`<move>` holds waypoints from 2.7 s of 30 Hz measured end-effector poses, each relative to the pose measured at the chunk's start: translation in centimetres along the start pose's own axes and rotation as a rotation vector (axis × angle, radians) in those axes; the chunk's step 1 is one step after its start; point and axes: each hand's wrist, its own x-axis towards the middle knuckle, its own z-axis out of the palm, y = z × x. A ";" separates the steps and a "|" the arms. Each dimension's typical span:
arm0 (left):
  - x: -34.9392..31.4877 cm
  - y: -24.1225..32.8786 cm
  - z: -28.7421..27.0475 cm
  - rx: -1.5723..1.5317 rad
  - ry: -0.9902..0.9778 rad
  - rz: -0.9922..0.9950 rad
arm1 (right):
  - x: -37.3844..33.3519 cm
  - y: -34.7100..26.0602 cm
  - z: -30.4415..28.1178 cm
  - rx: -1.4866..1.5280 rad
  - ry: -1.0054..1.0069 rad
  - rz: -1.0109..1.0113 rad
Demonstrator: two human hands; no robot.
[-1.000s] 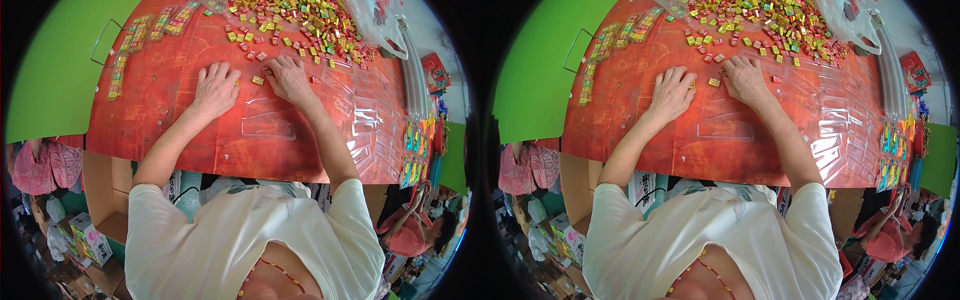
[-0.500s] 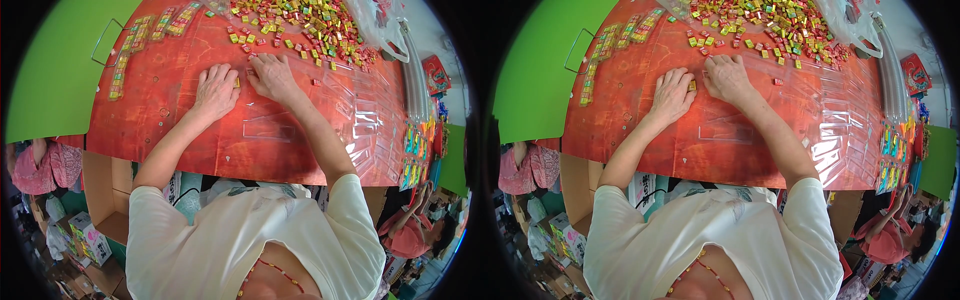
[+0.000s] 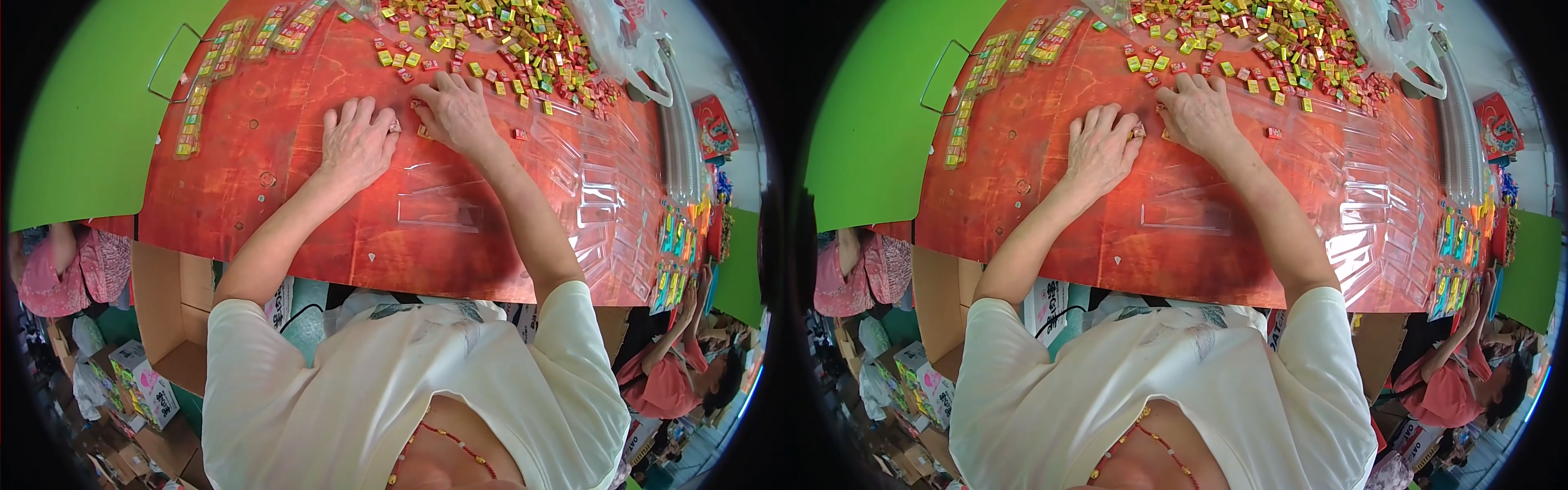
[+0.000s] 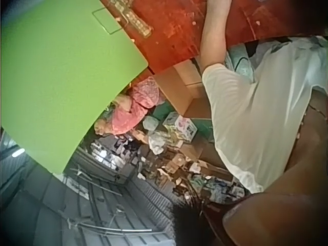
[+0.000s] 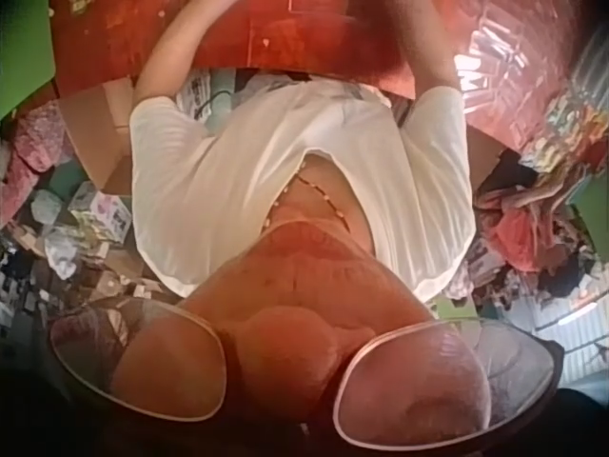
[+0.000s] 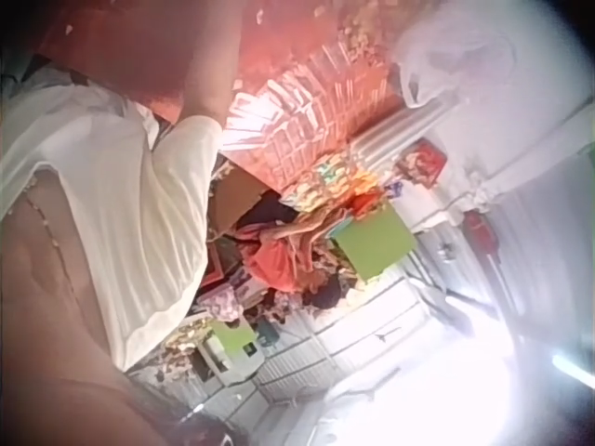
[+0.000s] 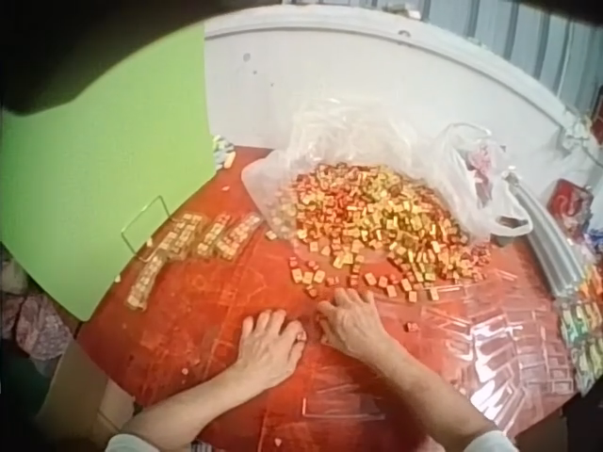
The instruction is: Arranging small colored toy components into rows and sliding them into clear plastic containers at a production workbench.
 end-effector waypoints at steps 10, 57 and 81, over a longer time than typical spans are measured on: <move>-0.4 0.1 0.0 0.002 0.019 0.016 | -3.9 -0.9 -2.8 0.127 -0.132 -0.010; -2.2 -3.2 -5.1 0.008 -0.322 -0.142 | -1.8 -1.8 -2.1 0.293 -0.145 -0.012; 1.4 -0.8 -3.0 -0.042 -0.318 -0.121 | -1.8 -1.7 -0.6 0.350 -0.194 0.069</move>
